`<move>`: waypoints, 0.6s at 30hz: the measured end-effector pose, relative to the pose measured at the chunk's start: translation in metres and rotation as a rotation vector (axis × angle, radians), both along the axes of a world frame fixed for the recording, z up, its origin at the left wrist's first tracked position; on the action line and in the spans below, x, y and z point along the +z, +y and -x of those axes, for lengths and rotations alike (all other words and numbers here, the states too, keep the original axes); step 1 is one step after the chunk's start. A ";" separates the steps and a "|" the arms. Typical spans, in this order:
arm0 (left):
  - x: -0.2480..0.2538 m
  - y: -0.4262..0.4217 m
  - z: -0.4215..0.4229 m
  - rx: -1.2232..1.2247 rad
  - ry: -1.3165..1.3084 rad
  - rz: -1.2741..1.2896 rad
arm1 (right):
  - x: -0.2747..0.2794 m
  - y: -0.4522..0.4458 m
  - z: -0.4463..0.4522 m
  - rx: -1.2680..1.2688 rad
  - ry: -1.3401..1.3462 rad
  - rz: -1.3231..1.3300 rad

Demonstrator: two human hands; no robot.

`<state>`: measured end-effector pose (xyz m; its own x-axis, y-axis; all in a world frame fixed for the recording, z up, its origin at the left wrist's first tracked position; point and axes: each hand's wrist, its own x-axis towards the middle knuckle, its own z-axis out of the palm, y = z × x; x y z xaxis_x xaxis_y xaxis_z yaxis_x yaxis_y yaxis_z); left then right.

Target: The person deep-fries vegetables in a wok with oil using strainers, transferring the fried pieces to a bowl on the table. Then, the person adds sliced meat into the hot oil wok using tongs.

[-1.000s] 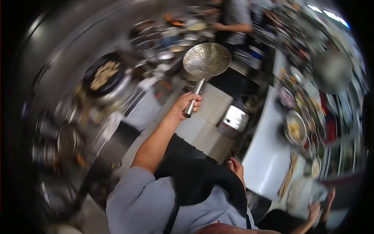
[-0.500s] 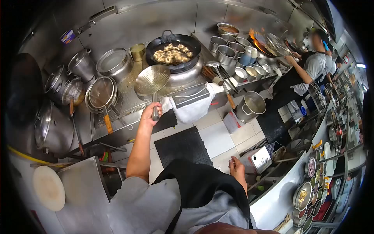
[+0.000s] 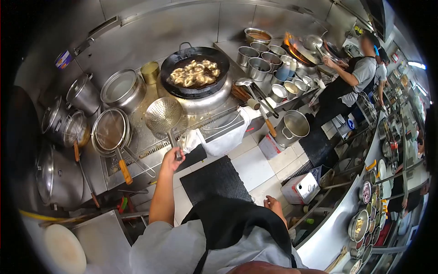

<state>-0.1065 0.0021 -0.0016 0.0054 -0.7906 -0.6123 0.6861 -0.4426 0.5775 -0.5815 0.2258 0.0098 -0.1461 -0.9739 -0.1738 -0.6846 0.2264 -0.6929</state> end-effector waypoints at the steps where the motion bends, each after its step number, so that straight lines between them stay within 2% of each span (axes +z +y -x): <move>1: 0.002 0.007 0.004 0.007 -0.044 -0.025 | -0.005 0.002 0.003 -0.012 -0.019 -0.020; 6: -0.034 0.033 -0.004 -0.023 -0.071 -0.002 | -0.030 -0.003 0.035 -0.042 -0.059 -0.084; 9: -0.007 0.051 0.007 0.023 -0.042 -0.013 | -0.055 -0.021 0.066 0.056 0.008 0.040; 11: 0.014 0.067 0.022 0.112 -0.048 -0.028 | -0.039 -0.044 0.075 0.086 0.033 0.047; 14: -0.065 0.099 0.008 0.124 -0.124 -0.063 | -0.046 -0.082 0.097 0.168 0.071 0.116; 16: -0.092 0.134 0.023 0.062 -0.511 -0.316 | -0.056 -0.107 0.112 0.240 0.086 0.179; 18: -0.177 0.191 0.008 -0.226 -0.687 -0.437 | -0.055 -0.131 0.119 0.253 0.089 0.271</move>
